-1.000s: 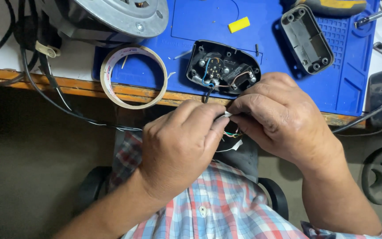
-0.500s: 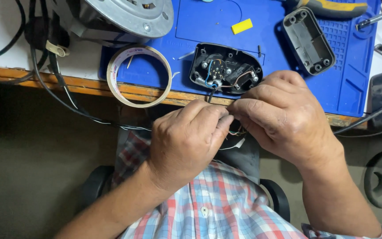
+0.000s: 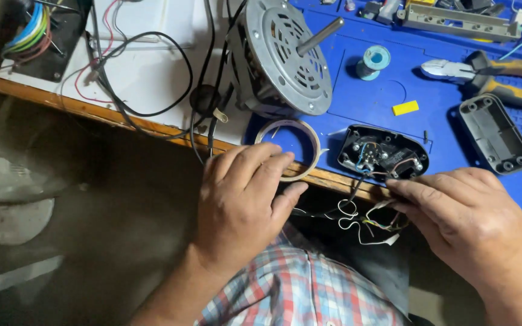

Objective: Wiring and insulating connections with electrical tape inside a plastic housing for an electronic device.

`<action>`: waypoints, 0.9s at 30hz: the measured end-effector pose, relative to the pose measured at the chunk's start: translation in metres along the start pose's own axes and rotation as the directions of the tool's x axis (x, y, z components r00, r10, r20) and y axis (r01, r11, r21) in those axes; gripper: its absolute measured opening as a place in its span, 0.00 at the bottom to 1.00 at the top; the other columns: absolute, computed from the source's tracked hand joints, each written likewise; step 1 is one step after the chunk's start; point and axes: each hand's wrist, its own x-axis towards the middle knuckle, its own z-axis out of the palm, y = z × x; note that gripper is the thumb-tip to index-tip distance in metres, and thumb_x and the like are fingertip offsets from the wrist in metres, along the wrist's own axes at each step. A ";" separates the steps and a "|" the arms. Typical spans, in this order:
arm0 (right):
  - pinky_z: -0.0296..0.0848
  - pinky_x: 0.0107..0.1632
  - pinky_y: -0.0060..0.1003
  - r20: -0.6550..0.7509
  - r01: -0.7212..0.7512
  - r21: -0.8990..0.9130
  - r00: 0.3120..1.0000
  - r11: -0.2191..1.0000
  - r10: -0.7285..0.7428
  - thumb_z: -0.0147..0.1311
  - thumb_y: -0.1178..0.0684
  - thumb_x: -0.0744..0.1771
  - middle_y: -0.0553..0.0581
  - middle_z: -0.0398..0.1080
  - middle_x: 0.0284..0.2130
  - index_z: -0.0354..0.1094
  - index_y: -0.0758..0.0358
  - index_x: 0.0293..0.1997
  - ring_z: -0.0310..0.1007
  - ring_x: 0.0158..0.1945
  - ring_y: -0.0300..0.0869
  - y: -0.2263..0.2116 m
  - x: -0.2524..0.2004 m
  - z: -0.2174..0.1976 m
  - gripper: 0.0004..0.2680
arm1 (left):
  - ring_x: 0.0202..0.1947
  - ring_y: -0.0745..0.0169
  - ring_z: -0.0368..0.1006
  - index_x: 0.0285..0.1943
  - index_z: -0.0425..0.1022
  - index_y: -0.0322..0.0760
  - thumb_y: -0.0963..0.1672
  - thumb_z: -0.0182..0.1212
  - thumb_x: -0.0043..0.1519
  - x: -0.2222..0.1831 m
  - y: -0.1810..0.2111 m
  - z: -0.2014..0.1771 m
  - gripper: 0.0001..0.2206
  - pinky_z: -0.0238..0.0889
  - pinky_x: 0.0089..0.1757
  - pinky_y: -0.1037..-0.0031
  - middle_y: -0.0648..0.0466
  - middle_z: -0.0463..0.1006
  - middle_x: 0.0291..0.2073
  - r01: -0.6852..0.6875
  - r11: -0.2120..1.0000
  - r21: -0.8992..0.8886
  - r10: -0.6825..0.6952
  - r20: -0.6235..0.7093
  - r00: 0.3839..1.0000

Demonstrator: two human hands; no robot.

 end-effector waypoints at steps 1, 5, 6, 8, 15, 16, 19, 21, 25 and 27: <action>0.76 0.51 0.50 -0.019 -0.018 0.025 1.000 1.000 0.019 0.70 0.50 0.72 0.51 0.84 0.45 0.82 0.57 0.64 0.85 0.48 0.50 -0.002 0.000 -0.002 0.13 | 0.59 0.49 0.79 0.61 0.87 0.43 0.54 0.94 0.57 -0.001 -0.003 0.001 0.28 0.68 0.55 0.54 0.55 0.86 0.59 -0.007 0.996 0.092 0.000 0.082 0.997; 0.78 0.62 0.51 -0.129 -0.174 0.074 0.975 0.982 0.183 0.71 0.56 0.74 0.58 0.86 0.57 0.84 0.60 0.65 0.85 0.54 0.54 -0.035 -0.005 -0.019 0.11 | 0.49 0.53 0.81 0.42 0.86 0.45 0.43 0.89 0.66 0.001 0.000 -0.008 0.11 0.62 0.54 0.57 0.59 0.88 0.45 -0.099 0.995 -0.016 0.099 -0.013 0.995; 0.80 0.61 0.48 -0.183 -0.198 0.175 0.956 0.965 0.229 0.71 0.59 0.74 0.63 0.85 0.55 0.84 0.68 0.62 0.85 0.53 0.53 -0.049 -0.003 -0.026 0.09 | 0.48 0.53 0.82 0.42 0.86 0.44 0.43 0.88 0.67 -0.001 0.005 -0.019 0.10 0.62 0.54 0.57 0.59 0.88 0.44 -0.086 0.992 -0.087 0.086 0.000 0.996; 0.83 0.61 0.44 -0.227 -0.227 0.275 0.929 0.934 0.293 0.70 0.63 0.73 0.69 0.84 0.52 0.84 0.75 0.59 0.85 0.51 0.52 -0.078 0.001 -0.034 0.08 | 0.48 0.54 0.82 0.43 0.86 0.43 0.43 0.87 0.68 -0.007 0.014 -0.035 0.09 0.62 0.54 0.58 0.59 0.87 0.43 -0.074 0.983 -0.169 0.079 0.023 0.997; 0.87 0.54 0.33 -0.141 -0.169 0.510 0.951 0.844 0.275 0.68 0.55 0.71 0.61 0.84 0.49 0.81 0.66 0.57 0.89 0.48 0.43 -0.132 0.018 -0.024 0.10 | 0.35 0.53 0.82 0.42 0.83 0.38 0.46 0.76 0.71 -0.029 0.032 -0.047 0.10 0.67 0.48 0.58 0.56 0.88 0.36 -0.043 0.865 -0.500 0.117 0.117 0.986; 0.86 0.51 0.33 -0.156 -0.139 0.559 0.950 0.817 0.269 0.67 0.58 0.71 0.59 0.84 0.44 0.81 0.65 0.50 0.88 0.43 0.43 -0.135 0.021 -0.019 0.04 | 0.34 0.53 0.82 0.42 0.81 0.37 0.45 0.76 0.71 -0.031 0.032 -0.048 0.10 0.68 0.48 0.58 0.54 0.87 0.35 -0.051 0.853 -0.520 0.137 0.128 0.982; 0.84 0.46 0.34 -0.123 -0.121 0.587 0.964 0.800 0.236 0.65 0.56 0.72 0.57 0.82 0.38 0.78 0.65 0.46 0.85 0.38 0.43 -0.139 0.020 -0.017 0.04 | 0.37 0.54 0.84 0.53 0.80 0.37 0.46 0.82 0.66 -0.053 0.032 -0.039 0.15 0.75 0.59 0.47 0.57 0.90 0.42 0.078 0.826 -0.558 0.047 0.206 0.978; 0.83 0.45 0.35 -0.100 -0.142 0.590 0.964 0.795 0.246 0.63 0.57 0.72 0.58 0.81 0.38 0.76 0.65 0.45 0.83 0.38 0.44 -0.142 0.012 -0.011 0.03 | 0.35 0.55 0.82 0.62 0.81 0.37 0.45 0.84 0.68 -0.057 0.036 -0.033 0.18 0.74 0.53 0.53 0.57 0.88 0.38 0.038 0.838 -0.544 0.094 0.213 0.973; 0.82 0.44 0.35 -0.057 -0.188 0.601 0.959 0.777 0.276 0.60 0.57 0.73 0.55 0.80 0.37 0.74 0.62 0.42 0.83 0.38 0.43 -0.145 0.004 -0.005 0.04 | 0.29 0.60 0.81 0.62 0.88 0.43 0.44 0.82 0.72 -0.054 0.048 -0.034 0.12 0.66 0.37 0.61 0.63 0.82 0.28 -0.021 0.919 -0.393 0.111 0.207 0.972; 0.82 0.44 0.34 -0.043 -0.201 0.615 0.957 0.762 0.287 0.59 0.57 0.73 0.54 0.80 0.36 0.74 0.62 0.41 0.83 0.37 0.42 -0.147 0.002 -0.004 0.04 | 0.30 0.61 0.82 0.59 0.90 0.44 0.42 0.78 0.70 -0.052 0.049 -0.033 0.10 0.68 0.37 0.61 0.62 0.83 0.28 -0.014 0.932 -0.363 0.096 0.210 0.973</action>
